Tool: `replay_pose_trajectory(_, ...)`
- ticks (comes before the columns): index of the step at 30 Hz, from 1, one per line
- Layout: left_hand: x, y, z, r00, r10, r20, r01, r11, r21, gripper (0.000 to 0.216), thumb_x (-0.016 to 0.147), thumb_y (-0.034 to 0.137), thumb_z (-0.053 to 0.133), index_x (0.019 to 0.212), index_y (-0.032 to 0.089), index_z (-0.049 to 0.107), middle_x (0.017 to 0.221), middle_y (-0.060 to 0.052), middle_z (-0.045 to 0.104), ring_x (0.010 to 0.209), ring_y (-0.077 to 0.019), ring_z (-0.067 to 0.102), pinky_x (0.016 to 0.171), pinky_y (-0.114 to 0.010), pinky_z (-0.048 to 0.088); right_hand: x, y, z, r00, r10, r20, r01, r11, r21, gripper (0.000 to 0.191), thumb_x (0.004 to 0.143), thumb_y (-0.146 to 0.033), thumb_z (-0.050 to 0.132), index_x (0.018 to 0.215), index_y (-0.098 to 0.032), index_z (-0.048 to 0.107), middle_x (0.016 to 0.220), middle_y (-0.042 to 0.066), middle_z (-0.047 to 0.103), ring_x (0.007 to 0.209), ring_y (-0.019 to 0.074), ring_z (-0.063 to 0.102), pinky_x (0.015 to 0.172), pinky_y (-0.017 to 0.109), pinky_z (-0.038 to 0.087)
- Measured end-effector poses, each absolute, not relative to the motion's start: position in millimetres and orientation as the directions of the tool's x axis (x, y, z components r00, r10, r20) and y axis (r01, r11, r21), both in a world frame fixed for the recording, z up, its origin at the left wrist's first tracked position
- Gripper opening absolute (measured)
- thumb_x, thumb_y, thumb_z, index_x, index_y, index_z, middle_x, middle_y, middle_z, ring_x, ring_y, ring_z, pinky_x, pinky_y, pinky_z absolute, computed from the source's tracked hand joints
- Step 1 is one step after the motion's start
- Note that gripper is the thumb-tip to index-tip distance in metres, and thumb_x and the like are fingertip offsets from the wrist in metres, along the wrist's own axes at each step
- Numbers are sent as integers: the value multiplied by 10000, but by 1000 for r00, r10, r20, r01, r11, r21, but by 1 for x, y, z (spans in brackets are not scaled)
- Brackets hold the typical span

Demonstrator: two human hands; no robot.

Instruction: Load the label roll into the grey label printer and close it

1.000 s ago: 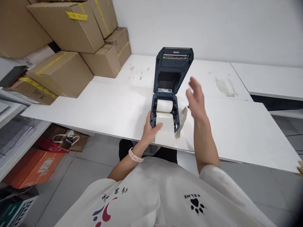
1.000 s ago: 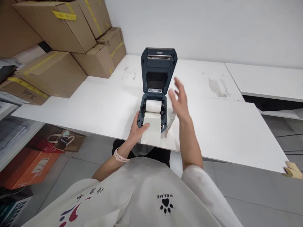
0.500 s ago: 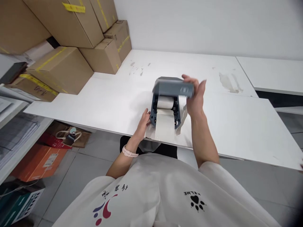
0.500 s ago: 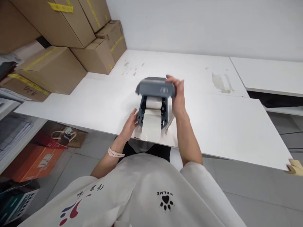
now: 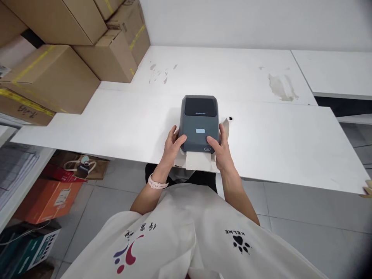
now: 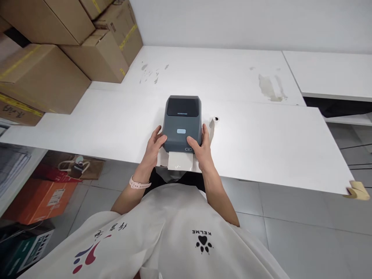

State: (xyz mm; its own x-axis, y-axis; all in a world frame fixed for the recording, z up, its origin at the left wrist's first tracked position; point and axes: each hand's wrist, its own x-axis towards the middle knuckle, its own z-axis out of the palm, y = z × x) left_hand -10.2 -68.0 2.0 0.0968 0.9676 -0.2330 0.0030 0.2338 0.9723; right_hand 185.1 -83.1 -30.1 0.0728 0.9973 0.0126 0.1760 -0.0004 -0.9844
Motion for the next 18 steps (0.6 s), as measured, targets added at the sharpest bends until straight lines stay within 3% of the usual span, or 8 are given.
replay_pose_trajectory(7,1,-71,-10,86,969,-233,-114,242,964,862,906,596,632,1619,389,193,1734,-21,265,1576,-319,326,1240,-460,410,184,-88,-26,30,991,-128,-1,-128,-992,934,906,-691,587,1650,-402,102,1656,47,396,1522,310,421,1215,590,438)
replay_pose_trajectory(10,4,-68,-17,68,981,-181,-131,189,973,892,870,603,684,1608,374,238,1704,-53,330,1549,-331,373,1229,-481,419,182,-89,-26,67,985,-160,-29,-158,-987,991,852,-724,643,1646,-413,136,1657,41,393,1533,326,399,1217,582,438)
replay_pose_trajectory(16,0,-65,-22,89,993,-72,-96,81,992,760,880,599,671,1531,345,372,1627,-86,440,1486,-310,458,1181,-468,457,182,-88,-31,52,996,-66,108,-72,-992,1002,876,-801,516,1660,-415,27,1692,34,324,1557,329,352,1209,575,445)
replay_pose_trajectory(18,-1,-77,-25,-4,999,-38,-35,38,999,719,866,589,690,1478,328,416,1597,-99,452,1457,-291,477,1150,-441,469,183,-87,-32,50,996,-77,98,-81,-992,996,888,-775,523,1661,-392,25,1691,51,326,1549,323,369,1203,578,448)
